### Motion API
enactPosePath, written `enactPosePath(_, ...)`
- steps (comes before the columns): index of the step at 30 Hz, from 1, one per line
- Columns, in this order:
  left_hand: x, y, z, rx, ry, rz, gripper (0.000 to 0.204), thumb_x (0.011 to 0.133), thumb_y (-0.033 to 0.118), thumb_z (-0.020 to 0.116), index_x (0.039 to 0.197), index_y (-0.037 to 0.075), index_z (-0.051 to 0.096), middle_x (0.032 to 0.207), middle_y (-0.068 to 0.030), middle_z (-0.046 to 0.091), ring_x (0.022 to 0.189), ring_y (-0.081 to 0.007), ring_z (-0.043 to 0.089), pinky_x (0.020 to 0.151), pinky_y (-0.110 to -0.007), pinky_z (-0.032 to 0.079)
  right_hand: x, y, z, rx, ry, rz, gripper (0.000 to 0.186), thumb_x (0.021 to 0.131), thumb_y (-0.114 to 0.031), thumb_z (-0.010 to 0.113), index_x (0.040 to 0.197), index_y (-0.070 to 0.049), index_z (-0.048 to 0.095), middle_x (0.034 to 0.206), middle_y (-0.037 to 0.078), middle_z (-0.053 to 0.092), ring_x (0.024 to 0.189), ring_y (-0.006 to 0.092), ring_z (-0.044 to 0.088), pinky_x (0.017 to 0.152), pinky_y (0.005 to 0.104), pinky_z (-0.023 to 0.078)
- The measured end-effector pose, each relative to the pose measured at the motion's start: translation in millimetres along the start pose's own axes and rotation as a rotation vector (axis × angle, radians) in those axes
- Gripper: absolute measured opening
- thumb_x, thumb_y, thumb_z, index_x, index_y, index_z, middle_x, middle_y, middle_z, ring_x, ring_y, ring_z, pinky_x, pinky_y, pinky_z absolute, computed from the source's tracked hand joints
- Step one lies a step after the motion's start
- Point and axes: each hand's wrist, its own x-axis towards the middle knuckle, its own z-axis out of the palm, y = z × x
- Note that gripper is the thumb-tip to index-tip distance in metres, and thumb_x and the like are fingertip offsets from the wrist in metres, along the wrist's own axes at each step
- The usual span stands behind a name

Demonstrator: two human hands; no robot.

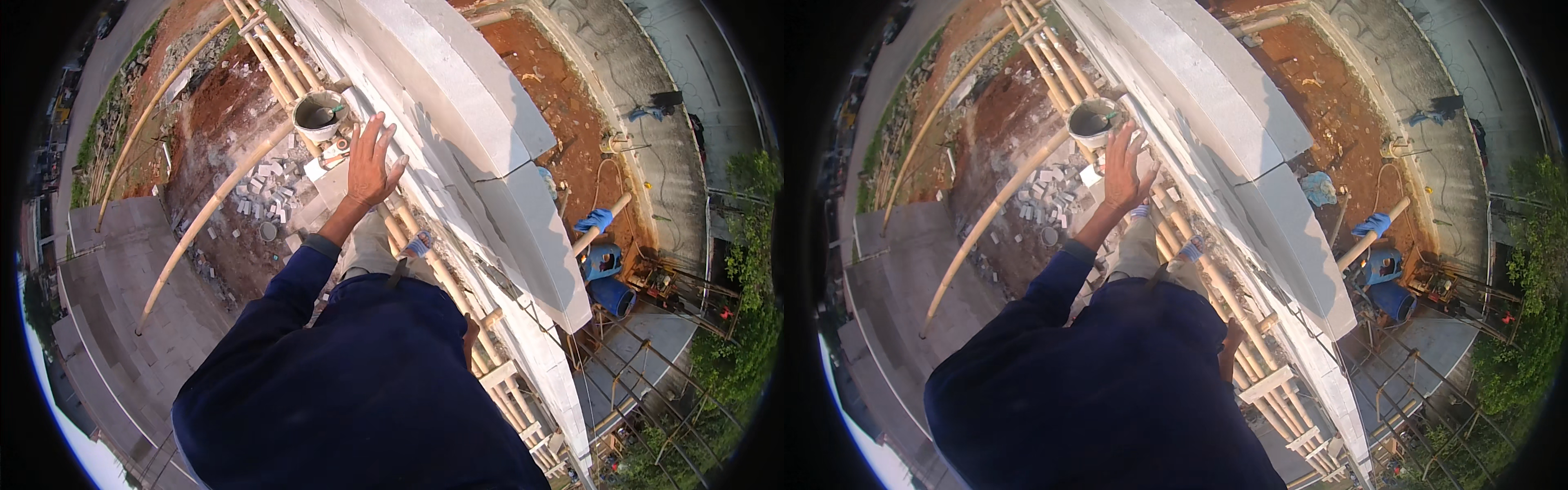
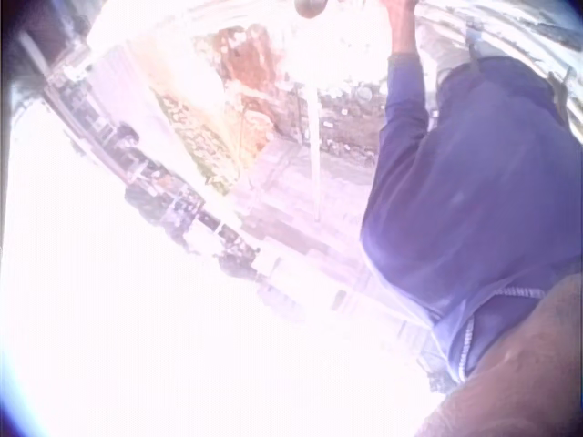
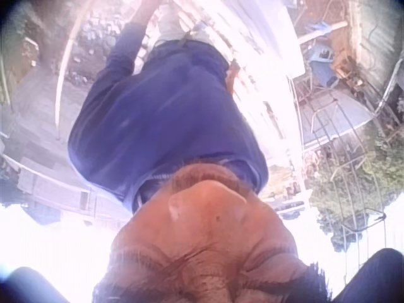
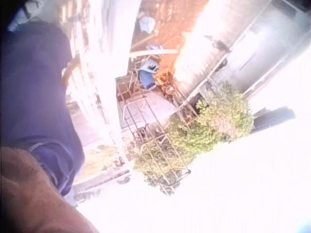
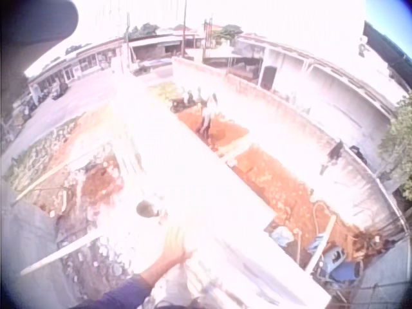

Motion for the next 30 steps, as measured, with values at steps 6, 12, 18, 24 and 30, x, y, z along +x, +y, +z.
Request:
enactPosePath(6, -371.8, -211.1, -4.5, 0.134, -1.188, -0.927, 0.045, 0.098, 0.028, 0.062, 0.138, 0.005, 0.06, 0.141, -0.0218, 0.062, 0.129, -0.0386, 0.061, 0.109, -0.049, 0.047, 29.6, -35.4, -12.8, 0.541, -0.447, 0.415, 0.015, 0.098, -0.012, 0.061, 0.103, 0.001, 0.065, 0.074, 0.009, 0.067, 0.057, 0.0212, 0.065, 0.05, 0.0354, 0.048)
enactPosePath(12, -523.3, -257.3, -56.7, 0.114, -1.148, -1.176, 0.037, 0.099, 0.03, 0.06, 0.113, 0.001, 0.078, 0.118, -0.0179, 0.076, 0.112, -0.0392, 0.072, 0.096, -0.047, 0.056, 134.4, -95.8, -20.9, 0.868, -0.519, 0.653, 0.015, 0.097, -0.01, 0.063, 0.107, 0.002, 0.066, 0.08, 0.01, 0.068, 0.052, 0.0161, 0.059, 0.044, 0.0307, 0.045)
enactPosePath(18, -508.6, -319.3, -11.5, -0.236, -0.543, -1.448, 0.034, 0.1, 0.032, 0.062, 0.111, 0.003, 0.074, 0.101, -0.0154, 0.075, 0.092, -0.0315, 0.071, 0.08, -0.043, 0.056, 284.2, -224.4, 72.1, 0.399, -0.469, 0.251, 0.034, 0.102, -0.035, 0.062, 0.104, -0.002, 0.066, 0.092, 0.01, 0.075, 0.063, 0.0146, 0.064, 0.053, 0.0318, 0.049)
enactPosePath(24, -560.4, -421.6, 141.7, -0.415, -0.317, -1.729, 0.05, 0.106, 0.043, 0.059, 0.135, 0.002, 0.063, 0.113, -0.0153, 0.069, 0.092, -0.022, 0.069, 0.078, -0.036, 0.056, 451.5, -270.5, 291.3, 0.407, -0.602, -0.117, 0.06, 0.094, -0.039, 0.075, 0.133, 0.004, 0.061, 0.115, 0.019, 0.071, 0.1, 0.0256, 0.07, 0.083, 0.0365, 0.055)
enactPosePath(30, -587.6, -550.5, 265.8, -0.367, -0.109, -1.623, 0.075, 0.107, 0.06, 0.047, 0.151, -0.001, 0.048, 0.146, -0.0236, 0.055, 0.127, -0.0344, 0.06, 0.107, -0.043, 0.046, 600.1, -348.2, 452.6, 0.62, -0.432, 0.006, 0.095, 0.085, -0.044, 0.086, 0.152, 0.008, 0.043, 0.146, 0.031, 0.055, 0.134, 0.0356, 0.057, 0.111, 0.0428, 0.045)
